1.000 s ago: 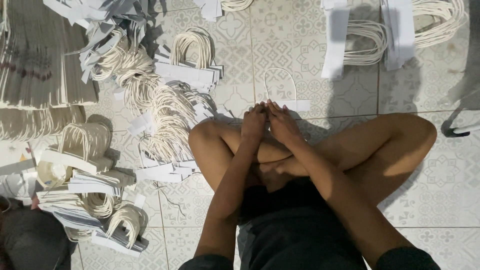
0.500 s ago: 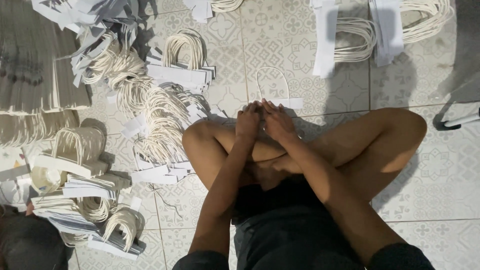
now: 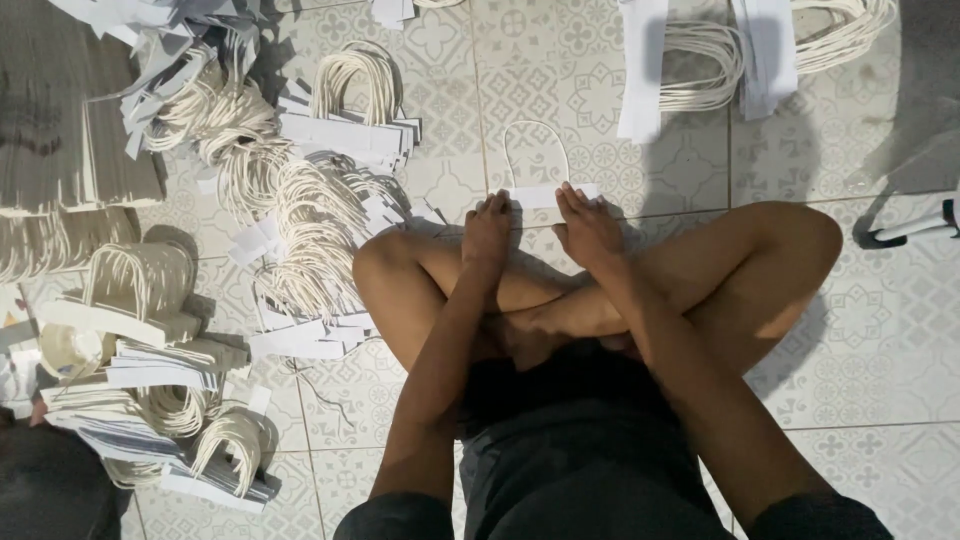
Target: Attaching paper handles to reinforcement strips for paper bags
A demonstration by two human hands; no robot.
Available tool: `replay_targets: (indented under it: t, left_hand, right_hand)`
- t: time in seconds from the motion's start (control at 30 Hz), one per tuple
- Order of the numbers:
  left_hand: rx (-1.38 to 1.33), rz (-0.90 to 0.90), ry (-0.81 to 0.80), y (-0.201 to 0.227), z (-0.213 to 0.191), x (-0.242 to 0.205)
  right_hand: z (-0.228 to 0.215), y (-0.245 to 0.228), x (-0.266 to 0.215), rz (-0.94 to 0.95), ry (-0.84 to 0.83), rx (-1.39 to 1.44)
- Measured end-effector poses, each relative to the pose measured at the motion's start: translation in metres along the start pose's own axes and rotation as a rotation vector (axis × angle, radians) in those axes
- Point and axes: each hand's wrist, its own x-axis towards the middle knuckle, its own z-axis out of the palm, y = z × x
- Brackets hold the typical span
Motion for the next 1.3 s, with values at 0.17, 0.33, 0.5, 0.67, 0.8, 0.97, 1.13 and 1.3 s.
replay_targets:
  t: [0.17,0.33,0.5,0.67,0.8,0.97,1.13,1.3]
  left_hand:
    - [-0.06,-0.015,-0.013,0.002,-0.009,-0.006]
    - [-0.088,-0.01,0.003,0.004,0.009,0.005]
    - [-0.111,-0.023,-0.003,0.007,-0.007,-0.007]
    - [-0.149,-0.012,0.009,0.004,0.013,0.002]
    - [-0.134,-0.019,0.0,0.005,-0.001,-0.01]
    - [-0.149,-0.017,-0.018,0.005,-0.016,-0.012]
    - [-0.155,-0.027,-0.021,0.006,-0.021,-0.016]
    - [-0.136,-0.033,-0.055,0.009,-0.048,-0.028]
  right_hand:
    - [0.0,0.01,-0.007,0.078,-0.015,-0.008]
    - [-0.001,0.004,-0.007,0.134,-0.035,-0.003]
    - [-0.011,-0.006,-0.008,0.191,-0.023,0.039]
    - [-0.002,0.003,-0.003,0.223,-0.027,0.079]
    - [0.001,0.002,-0.006,0.222,-0.041,0.076]
    - [-0.003,0.003,-0.005,0.219,-0.038,0.109]
    - [-0.004,0.003,-0.01,0.191,-0.018,0.103]
    - [-0.006,0.003,-0.011,0.148,0.03,0.124]
